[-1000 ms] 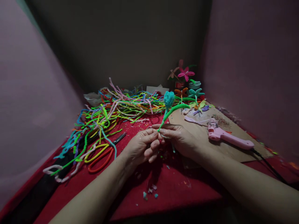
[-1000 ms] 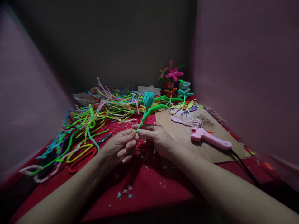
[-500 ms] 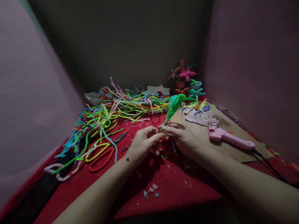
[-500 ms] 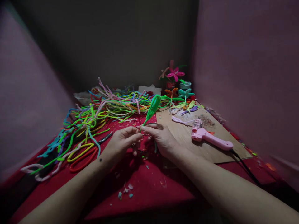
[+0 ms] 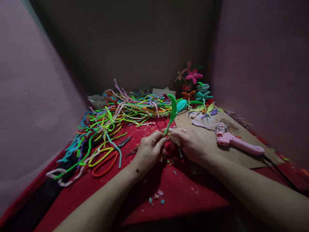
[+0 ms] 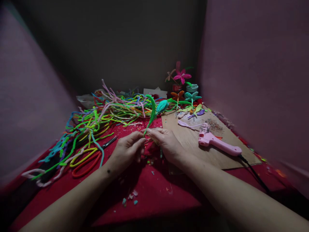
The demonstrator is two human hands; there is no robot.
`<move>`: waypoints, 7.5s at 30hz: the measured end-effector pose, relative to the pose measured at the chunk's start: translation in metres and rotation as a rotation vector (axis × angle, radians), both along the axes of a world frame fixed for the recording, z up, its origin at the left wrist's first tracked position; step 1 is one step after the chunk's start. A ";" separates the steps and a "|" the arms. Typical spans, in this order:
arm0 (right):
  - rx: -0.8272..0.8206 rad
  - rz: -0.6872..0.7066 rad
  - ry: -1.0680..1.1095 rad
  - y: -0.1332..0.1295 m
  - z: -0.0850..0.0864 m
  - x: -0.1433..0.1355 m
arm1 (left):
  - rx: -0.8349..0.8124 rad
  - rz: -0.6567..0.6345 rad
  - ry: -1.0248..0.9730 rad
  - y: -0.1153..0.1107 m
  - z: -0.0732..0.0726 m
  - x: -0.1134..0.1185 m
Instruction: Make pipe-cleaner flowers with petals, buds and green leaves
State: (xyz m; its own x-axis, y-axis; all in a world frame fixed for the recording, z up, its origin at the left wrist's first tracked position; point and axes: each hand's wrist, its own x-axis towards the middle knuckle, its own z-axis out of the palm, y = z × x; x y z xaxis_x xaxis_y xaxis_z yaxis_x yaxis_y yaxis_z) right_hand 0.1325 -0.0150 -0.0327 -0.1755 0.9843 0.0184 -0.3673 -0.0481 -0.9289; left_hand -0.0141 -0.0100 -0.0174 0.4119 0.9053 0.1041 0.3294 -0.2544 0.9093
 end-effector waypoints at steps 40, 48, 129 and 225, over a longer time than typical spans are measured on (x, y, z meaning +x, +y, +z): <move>0.013 0.212 -0.203 -0.008 -0.004 -0.003 | -0.275 -0.046 -0.223 0.008 0.016 -0.006; -0.008 0.208 -0.241 -0.014 0.001 -0.004 | -0.350 -0.046 -0.257 0.012 0.014 -0.010; -0.011 0.328 -0.169 -0.008 -0.006 -0.006 | -0.512 -0.057 -0.335 0.012 0.013 -0.010; -0.065 0.253 -0.550 -0.003 0.011 0.013 | 0.211 0.351 0.692 0.004 0.041 -0.133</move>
State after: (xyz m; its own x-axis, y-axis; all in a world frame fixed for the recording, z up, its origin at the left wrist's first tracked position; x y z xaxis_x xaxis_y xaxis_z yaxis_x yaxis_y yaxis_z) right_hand 0.1455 -0.0177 -0.0217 -0.3706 0.9070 -0.2000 0.1955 -0.1343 -0.9715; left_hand -0.1475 -0.0062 0.0232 0.1404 0.9837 0.1127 0.8933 -0.1749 0.4140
